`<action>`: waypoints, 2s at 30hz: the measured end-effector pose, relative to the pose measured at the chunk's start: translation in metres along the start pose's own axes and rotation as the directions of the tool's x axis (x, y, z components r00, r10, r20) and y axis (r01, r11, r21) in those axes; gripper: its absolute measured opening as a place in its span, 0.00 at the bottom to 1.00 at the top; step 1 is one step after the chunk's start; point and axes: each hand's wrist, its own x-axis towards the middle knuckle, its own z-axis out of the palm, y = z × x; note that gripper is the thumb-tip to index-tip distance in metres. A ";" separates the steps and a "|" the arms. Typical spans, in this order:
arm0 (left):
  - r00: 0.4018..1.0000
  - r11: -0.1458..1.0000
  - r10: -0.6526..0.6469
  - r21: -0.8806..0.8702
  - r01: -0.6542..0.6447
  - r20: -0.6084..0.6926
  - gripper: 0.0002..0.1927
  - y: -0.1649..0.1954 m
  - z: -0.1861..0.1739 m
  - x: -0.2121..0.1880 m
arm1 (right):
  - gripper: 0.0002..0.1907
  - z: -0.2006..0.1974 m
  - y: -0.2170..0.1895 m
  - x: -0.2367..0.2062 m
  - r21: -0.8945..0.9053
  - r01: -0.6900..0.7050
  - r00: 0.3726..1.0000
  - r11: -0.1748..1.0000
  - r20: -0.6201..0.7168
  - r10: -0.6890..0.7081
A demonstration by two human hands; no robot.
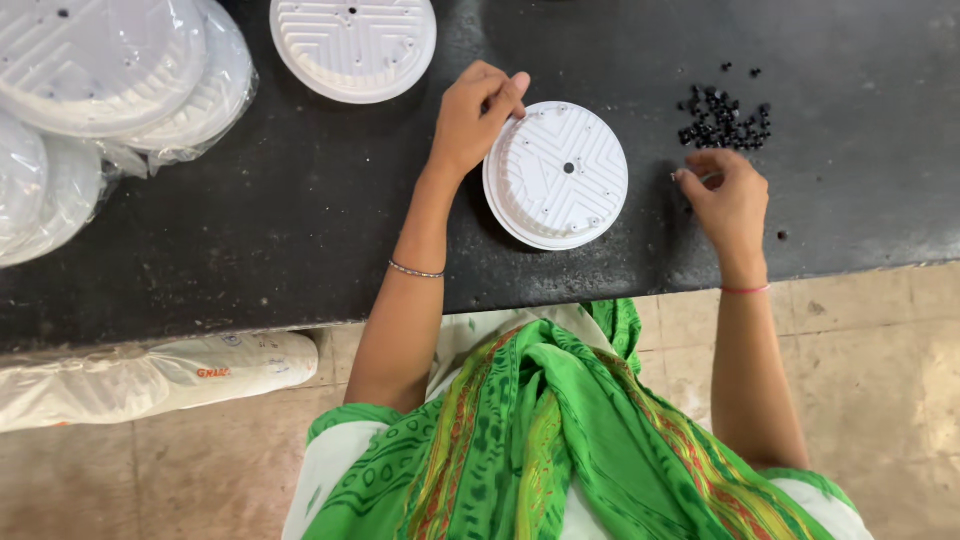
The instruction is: The person picks small black screws from the workbench and presses them into holes on round white plastic light fixture covers. They stack finished covers, wrap some in plastic film, and wipe the covers with a cloth.
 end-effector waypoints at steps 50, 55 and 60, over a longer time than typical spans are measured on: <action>1.000 0.999 0.013 -0.032 -0.014 -0.011 0.17 0.009 -0.007 0.018 | 0.09 0.048 -0.152 0.251 -0.409 0.667 0.662 0.623 -0.057 -0.747; 1.000 0.999 0.013 -0.038 -0.012 0.005 0.17 0.010 -0.005 0.019 | 0.08 0.047 -0.159 0.245 -0.390 0.667 0.662 0.635 -0.082 -0.745; 1.000 0.999 -0.010 -0.040 0.010 0.022 0.17 0.013 -0.005 0.020 | 0.08 0.036 -0.168 0.244 -0.289 0.668 0.696 0.686 -0.082 -0.713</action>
